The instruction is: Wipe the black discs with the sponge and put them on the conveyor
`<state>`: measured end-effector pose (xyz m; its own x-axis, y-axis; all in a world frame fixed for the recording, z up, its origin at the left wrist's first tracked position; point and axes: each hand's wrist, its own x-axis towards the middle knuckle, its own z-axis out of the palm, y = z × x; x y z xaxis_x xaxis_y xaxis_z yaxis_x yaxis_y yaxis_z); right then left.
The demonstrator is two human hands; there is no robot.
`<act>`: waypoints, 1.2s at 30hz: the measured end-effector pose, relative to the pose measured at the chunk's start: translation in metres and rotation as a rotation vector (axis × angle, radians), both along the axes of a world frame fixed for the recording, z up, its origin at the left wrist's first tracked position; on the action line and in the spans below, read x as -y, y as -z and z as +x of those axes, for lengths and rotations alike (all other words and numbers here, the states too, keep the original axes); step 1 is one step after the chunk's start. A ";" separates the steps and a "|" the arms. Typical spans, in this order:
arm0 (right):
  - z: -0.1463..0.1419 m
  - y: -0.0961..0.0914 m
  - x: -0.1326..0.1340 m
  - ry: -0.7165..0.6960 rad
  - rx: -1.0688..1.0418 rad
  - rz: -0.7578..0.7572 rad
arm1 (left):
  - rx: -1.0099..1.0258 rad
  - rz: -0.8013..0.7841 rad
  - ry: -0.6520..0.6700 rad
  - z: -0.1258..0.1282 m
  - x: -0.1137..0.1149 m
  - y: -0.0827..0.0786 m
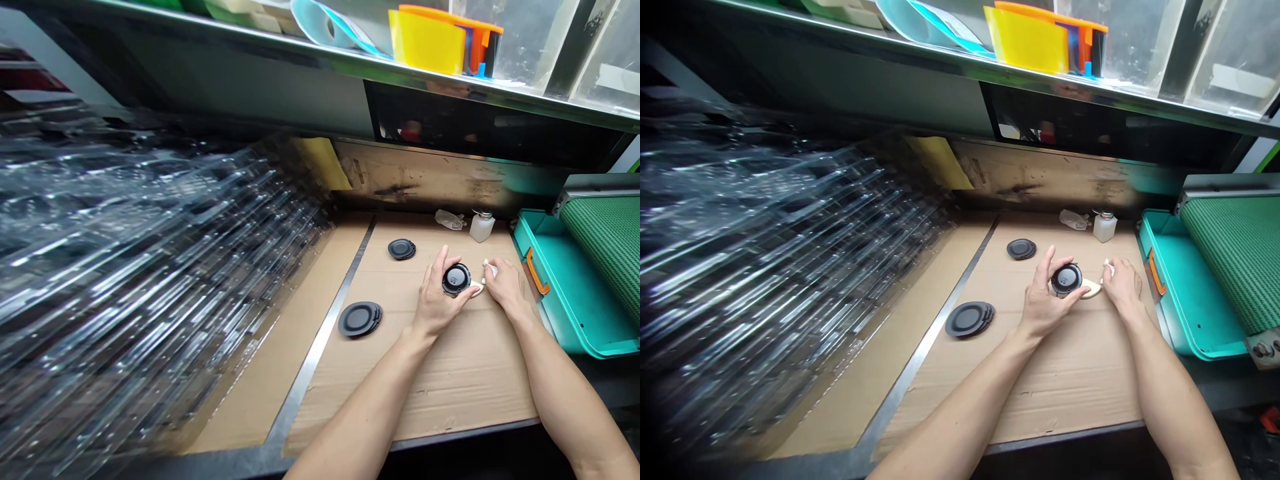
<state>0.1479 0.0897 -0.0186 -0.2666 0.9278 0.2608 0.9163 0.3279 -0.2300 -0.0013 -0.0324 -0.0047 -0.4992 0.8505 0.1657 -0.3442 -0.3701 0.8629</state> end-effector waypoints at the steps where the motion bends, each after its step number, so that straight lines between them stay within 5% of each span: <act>1: 0.000 0.000 0.000 0.001 0.011 0.002 | -0.003 0.005 0.006 0.000 0.000 -0.001; 9: -0.002 -0.002 0.003 -0.003 0.056 -0.002 | 0.053 0.027 0.001 0.003 0.003 -0.004; 20: -0.003 -0.002 0.002 -0.038 0.027 -0.006 | 0.195 -0.068 -0.092 -0.010 -0.020 0.015; 27: -0.003 -0.002 0.003 -0.059 0.014 0.046 | 0.626 -0.245 0.364 -0.029 -0.022 0.008; 31: -0.009 -0.010 0.020 -0.326 0.007 0.168 | 0.676 -0.238 0.334 -0.034 -0.022 0.007; 34: -0.017 -0.013 0.034 -0.592 0.089 0.069 | 0.707 -0.219 0.296 -0.036 -0.023 0.009; 36: -0.021 -0.012 0.038 -0.635 0.103 0.022 | 0.725 -0.200 0.265 -0.038 -0.024 0.009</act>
<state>0.1273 0.0513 -0.0065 -0.7868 0.5758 0.2222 0.5592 0.8175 -0.1380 -0.0393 -0.0080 -0.0141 -0.2007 0.9354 -0.2912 -0.9000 -0.0586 0.4320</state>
